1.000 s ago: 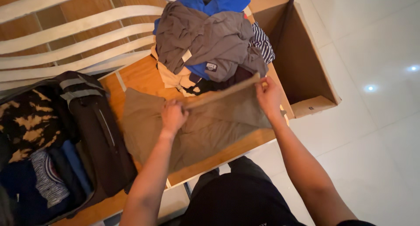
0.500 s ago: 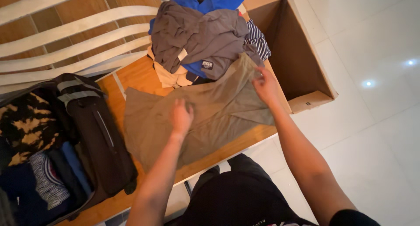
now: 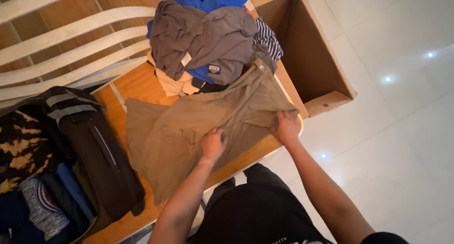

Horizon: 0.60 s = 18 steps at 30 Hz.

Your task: The person folds several items of clothing and places them into a suitcase.

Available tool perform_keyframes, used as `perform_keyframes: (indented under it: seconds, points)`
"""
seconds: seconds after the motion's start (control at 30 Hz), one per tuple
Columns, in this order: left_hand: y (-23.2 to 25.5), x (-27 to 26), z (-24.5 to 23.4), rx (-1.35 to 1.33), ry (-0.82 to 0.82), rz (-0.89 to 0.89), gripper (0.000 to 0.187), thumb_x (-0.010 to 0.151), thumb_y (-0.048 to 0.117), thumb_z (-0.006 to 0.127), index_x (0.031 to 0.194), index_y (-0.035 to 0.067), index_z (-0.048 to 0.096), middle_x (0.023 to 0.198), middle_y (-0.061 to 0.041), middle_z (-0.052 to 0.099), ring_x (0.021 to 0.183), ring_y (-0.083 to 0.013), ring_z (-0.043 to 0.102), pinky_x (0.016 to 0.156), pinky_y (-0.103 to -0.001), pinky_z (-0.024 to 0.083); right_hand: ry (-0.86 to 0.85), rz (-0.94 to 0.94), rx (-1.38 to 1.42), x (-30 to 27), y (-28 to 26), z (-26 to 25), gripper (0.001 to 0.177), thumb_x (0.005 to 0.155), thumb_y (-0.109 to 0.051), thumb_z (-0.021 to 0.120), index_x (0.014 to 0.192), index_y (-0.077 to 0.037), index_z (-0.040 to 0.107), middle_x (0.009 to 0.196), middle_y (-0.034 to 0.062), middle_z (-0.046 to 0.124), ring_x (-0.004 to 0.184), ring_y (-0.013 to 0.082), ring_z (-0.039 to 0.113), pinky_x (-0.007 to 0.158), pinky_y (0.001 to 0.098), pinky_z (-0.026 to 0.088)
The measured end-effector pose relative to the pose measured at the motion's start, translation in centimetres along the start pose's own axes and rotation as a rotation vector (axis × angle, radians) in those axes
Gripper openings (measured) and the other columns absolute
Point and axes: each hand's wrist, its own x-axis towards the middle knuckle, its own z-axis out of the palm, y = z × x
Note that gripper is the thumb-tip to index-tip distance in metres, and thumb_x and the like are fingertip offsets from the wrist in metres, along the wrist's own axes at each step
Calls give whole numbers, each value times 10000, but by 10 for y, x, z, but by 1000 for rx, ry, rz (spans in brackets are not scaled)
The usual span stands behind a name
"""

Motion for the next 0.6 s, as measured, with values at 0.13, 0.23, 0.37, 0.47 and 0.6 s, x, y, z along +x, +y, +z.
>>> perform_keyframes:
  seconds: [0.13,0.23,0.37,0.47,0.6]
  points:
    - [27,23,11,3,-164,-32,357,871,257,757,1185,110,676,1242,-156,676,1076,-360,654,931,-475,519,-16,-146,-272,3,-2,7,571,621,-241,858,1125,-124,616,1098,110,640,1074,334,623,966,478,429]
    - [46,40,15,99,-135,112,421,789,222,789,1175,92,682,1178,-155,688,1107,-368,620,946,-495,482,9,-212,-339,5,18,17,408,682,-174,798,1061,-135,652,1046,80,655,1048,297,635,920,447,435]
    - [55,53,23,116,-188,159,400,819,236,774,1184,103,677,1151,-129,694,1145,-339,631,991,-484,487,153,-364,-276,15,31,10,126,755,-135,723,877,-147,692,857,53,668,924,276,666,928,455,457]
    - [56,58,29,66,-168,138,440,786,215,783,1195,95,676,1142,-132,682,1121,-357,623,953,-483,495,249,-503,-106,25,20,-18,215,683,-133,682,896,-136,715,807,67,670,841,279,670,926,458,473]
    - [46,62,37,51,-65,126,339,767,217,793,1082,108,730,1086,-143,690,1059,-369,636,927,-503,489,52,-374,-57,55,4,-54,67,749,-139,669,798,-171,702,808,52,689,831,272,679,839,415,485]
